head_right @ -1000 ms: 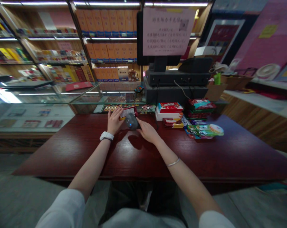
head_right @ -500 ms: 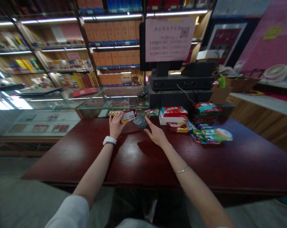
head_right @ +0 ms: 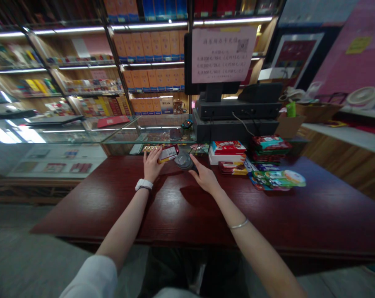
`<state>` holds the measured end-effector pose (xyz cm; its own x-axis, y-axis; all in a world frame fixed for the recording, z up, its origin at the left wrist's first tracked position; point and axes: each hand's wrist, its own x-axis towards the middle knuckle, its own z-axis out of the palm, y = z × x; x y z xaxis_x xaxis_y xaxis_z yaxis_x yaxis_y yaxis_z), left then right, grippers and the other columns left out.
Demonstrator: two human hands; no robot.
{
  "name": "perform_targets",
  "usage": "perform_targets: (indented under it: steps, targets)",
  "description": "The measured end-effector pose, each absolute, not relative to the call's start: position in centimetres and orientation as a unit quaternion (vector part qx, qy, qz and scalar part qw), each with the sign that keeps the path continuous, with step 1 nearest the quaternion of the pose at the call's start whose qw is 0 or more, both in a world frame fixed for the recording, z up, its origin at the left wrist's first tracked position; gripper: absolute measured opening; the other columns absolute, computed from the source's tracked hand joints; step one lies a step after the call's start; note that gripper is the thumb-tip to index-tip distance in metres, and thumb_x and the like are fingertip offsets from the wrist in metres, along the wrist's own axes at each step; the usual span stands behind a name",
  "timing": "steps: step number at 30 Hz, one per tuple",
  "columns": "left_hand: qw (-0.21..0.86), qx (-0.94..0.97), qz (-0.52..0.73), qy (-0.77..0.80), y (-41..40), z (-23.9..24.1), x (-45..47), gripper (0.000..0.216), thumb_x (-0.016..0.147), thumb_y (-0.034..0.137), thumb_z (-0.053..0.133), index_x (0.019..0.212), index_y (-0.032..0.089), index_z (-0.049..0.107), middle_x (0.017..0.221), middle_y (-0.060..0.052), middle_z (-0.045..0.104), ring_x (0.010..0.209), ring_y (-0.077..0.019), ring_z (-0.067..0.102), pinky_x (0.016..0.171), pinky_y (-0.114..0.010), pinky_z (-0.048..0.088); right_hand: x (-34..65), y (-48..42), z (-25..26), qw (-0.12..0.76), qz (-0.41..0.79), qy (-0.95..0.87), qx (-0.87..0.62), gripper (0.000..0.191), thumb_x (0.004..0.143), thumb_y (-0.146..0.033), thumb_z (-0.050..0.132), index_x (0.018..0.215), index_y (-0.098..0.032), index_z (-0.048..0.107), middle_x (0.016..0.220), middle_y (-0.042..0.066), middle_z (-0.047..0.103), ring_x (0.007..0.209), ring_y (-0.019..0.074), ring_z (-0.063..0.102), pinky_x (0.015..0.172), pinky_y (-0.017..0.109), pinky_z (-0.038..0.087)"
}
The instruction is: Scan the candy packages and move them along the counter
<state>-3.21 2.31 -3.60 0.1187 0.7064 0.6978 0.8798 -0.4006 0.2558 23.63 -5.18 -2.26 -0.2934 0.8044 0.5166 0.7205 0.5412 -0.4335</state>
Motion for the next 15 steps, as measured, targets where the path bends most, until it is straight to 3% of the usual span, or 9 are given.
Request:
perform_targets:
  steps: [9, 15]
  targets:
    - [0.112, -0.735, -0.391, -0.542, 2.1, -3.3, -3.1, 0.058, 0.088, 0.028, 0.063, 0.144, 0.028, 0.050, 0.148, -0.007, 0.055, 0.142, -0.0263, 0.045, 0.125, -0.054, 0.016, 23.6, -4.9, -2.8, 0.370, 0.075, -0.806, -0.455, 0.064, 0.099, -0.035, 0.044, 0.159, -0.028, 0.020, 0.150, 0.007, 0.052, 0.131, 0.0262, 0.057, 0.106, 0.044, 0.049]
    - [0.109, -0.739, -0.391, -0.538, 2.0, -3.2, -3.0, 0.057, 0.088, 0.026, 0.062, 0.144, 0.028, 0.050, 0.148, -0.007, 0.054, 0.142, -0.0264, 0.045, 0.125, -0.055, 0.016, 23.5, -4.2, -3.7, 0.362, 0.054, -0.837, -0.406, 0.062, 0.097, -0.026, 0.049, 0.155, -0.034, 0.030, 0.139, 0.010, 0.055, 0.127, 0.0263, 0.056, 0.109, 0.049, 0.046]
